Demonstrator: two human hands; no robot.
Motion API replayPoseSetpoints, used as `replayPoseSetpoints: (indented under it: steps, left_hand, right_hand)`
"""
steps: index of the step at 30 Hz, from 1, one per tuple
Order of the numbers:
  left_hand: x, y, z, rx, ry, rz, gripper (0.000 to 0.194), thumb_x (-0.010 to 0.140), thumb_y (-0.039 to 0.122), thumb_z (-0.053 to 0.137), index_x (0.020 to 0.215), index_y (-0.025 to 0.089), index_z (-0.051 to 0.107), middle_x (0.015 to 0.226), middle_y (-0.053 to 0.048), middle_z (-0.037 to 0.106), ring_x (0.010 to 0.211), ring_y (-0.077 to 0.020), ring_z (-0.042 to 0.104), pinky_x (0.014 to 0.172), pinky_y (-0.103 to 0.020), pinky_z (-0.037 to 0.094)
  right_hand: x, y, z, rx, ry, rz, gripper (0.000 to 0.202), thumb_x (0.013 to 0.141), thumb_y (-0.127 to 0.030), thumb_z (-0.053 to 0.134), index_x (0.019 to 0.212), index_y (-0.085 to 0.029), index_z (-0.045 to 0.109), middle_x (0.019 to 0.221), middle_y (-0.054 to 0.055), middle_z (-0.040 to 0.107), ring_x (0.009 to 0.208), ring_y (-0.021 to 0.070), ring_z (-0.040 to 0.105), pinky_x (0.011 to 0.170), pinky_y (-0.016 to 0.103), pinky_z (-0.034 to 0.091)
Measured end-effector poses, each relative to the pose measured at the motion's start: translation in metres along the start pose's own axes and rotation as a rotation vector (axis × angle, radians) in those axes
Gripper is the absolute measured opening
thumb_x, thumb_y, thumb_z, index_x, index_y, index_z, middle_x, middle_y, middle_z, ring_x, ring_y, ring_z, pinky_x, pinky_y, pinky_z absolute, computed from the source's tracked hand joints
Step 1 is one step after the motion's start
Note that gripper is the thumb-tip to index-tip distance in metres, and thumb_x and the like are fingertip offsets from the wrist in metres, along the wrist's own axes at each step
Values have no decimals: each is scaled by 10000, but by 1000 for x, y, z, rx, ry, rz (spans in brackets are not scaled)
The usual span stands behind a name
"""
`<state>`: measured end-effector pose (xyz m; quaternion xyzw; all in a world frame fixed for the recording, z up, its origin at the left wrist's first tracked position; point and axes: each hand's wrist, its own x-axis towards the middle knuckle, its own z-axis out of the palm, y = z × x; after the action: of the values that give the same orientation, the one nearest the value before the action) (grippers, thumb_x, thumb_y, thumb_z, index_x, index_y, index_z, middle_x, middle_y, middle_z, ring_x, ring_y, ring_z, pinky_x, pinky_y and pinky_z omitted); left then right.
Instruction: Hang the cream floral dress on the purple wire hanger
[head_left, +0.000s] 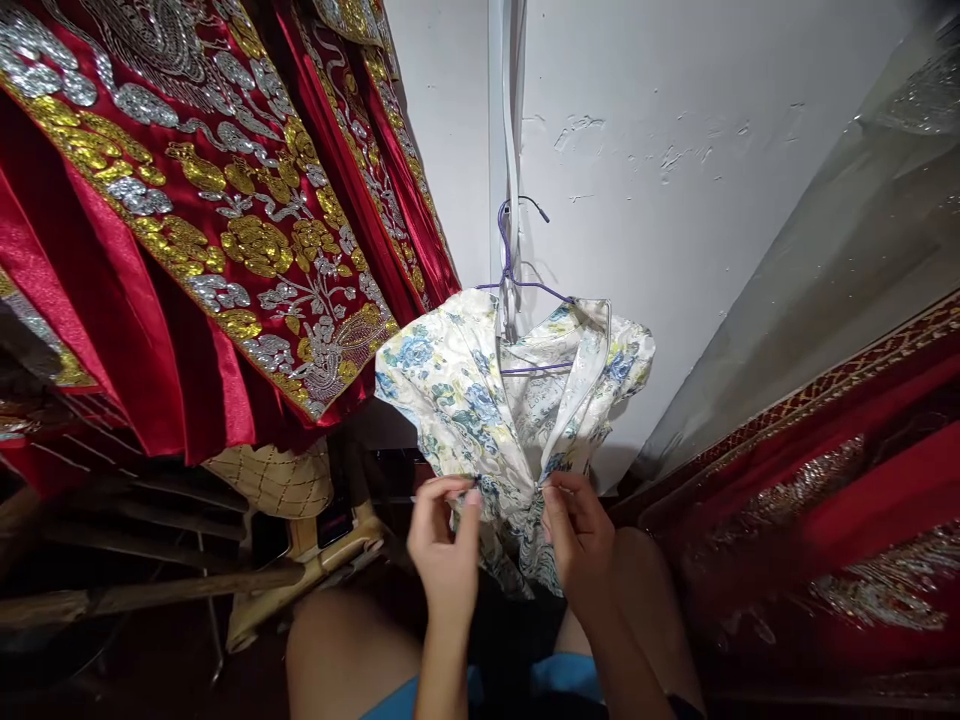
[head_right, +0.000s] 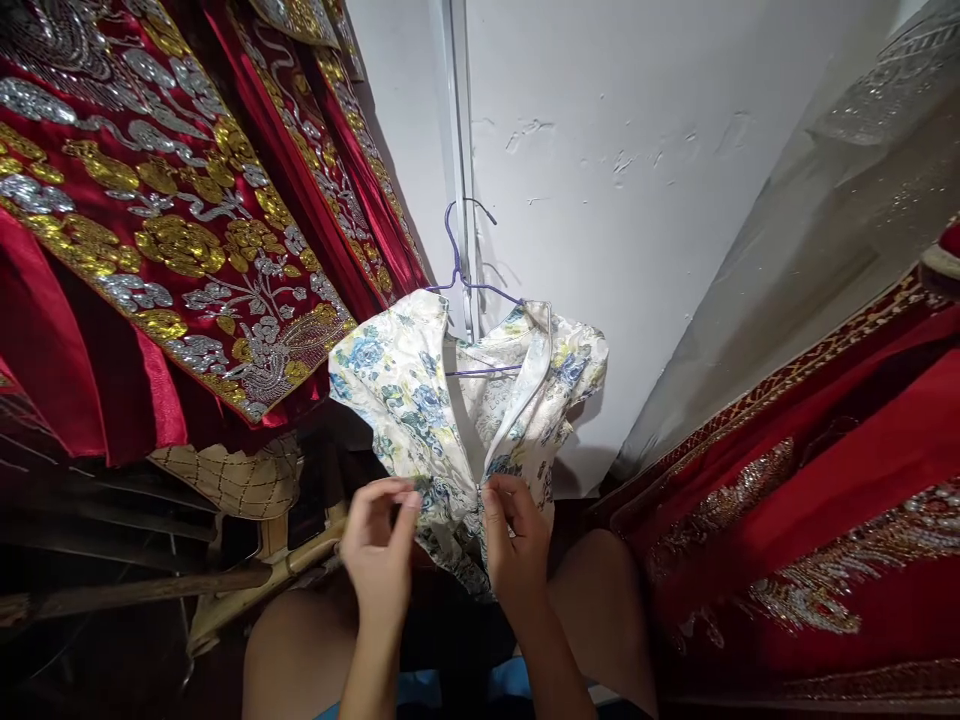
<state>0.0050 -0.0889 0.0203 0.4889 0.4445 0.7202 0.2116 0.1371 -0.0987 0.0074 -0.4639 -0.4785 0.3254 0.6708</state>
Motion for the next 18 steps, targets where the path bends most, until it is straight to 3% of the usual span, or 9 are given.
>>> replayPoseSetpoints:
  steps: [2,3,6,11,18]
  left_hand:
    - [-6,6,9,54,-255,-40,126,867,208,687,989,206,655,971,-41,639,934,-176,605,845,-286,475]
    - [-9,9,14,68,-308,-42,144,868,206,680,1009,207,652,1007,-51,639,968,-188,602,861,-296,470]
    - [-15,14,25,68,-303,-53,121,880,207,655,1000,208,643,1008,-54,633,984,-200,597,868,-302,463]
    - [-19,20,31,51,-356,-153,70,909,256,631,878,197,653,776,-15,618,757,-167,577,739,-276,453]
    - [-14,23,25,-18,-358,-238,162,898,301,657,792,185,620,730,-3,568,723,-152,533,699,-254,424]
  right_hand:
    - [-2,-6,0,-6,-30,19,158,952,-369,583,940,-218,627,574,-49,454,492,111,406,469,240,340]
    - [-3,-9,0,-7,-49,31,161,947,-373,588,935,-218,630,577,-46,464,496,112,413,470,238,344]
    - [-5,-19,-1,8,-85,90,181,934,-398,595,913,-222,631,566,-45,459,488,114,407,457,234,331]
    - [-1,-23,-2,66,-74,154,209,936,-440,591,911,-233,610,548,-53,427,468,119,368,449,245,293]
    - [32,-26,1,1,-174,-58,150,952,-364,575,886,-231,594,667,-27,501,559,127,439,533,260,342]
